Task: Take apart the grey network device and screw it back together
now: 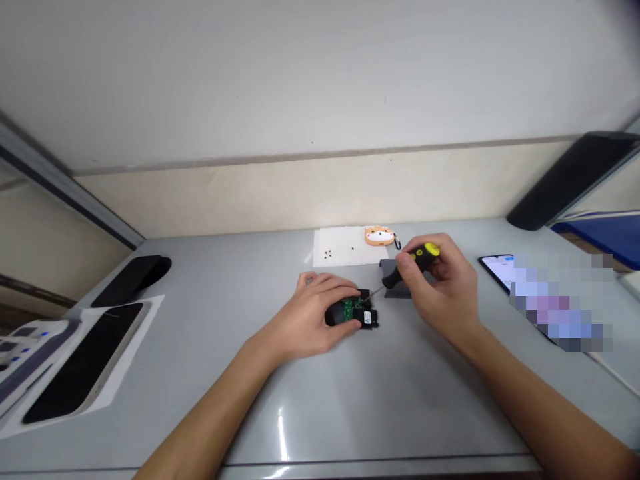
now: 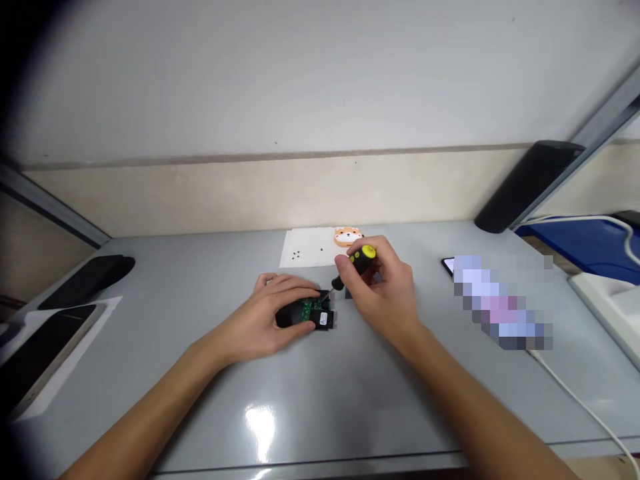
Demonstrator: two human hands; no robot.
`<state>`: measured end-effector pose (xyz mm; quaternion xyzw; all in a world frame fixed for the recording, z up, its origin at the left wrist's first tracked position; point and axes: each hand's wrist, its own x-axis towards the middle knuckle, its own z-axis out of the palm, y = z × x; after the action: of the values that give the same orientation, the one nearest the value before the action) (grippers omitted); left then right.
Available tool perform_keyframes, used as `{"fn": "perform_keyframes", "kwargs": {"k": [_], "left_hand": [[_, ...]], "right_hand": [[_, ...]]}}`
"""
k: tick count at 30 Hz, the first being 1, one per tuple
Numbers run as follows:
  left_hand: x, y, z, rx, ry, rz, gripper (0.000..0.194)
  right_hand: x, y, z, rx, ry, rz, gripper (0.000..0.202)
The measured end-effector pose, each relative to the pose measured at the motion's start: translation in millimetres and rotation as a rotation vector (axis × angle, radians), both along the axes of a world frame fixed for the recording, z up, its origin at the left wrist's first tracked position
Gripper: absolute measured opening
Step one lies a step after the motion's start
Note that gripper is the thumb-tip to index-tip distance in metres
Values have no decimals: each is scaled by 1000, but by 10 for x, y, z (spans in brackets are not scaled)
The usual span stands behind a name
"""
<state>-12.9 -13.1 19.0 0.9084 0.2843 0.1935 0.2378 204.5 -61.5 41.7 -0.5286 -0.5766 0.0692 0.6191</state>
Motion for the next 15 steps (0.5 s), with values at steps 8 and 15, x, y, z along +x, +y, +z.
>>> {"fn": "perform_keyframes", "kwargs": {"k": [8, 15], "left_hand": [[16, 5, 5, -2, -7, 6, 28], [16, 2, 4, -3, -9, 12, 29]], "right_hand": [[14, 0, -9, -12, -15, 22, 12], [11, -10, 18, -29, -29, 8, 12]]}}
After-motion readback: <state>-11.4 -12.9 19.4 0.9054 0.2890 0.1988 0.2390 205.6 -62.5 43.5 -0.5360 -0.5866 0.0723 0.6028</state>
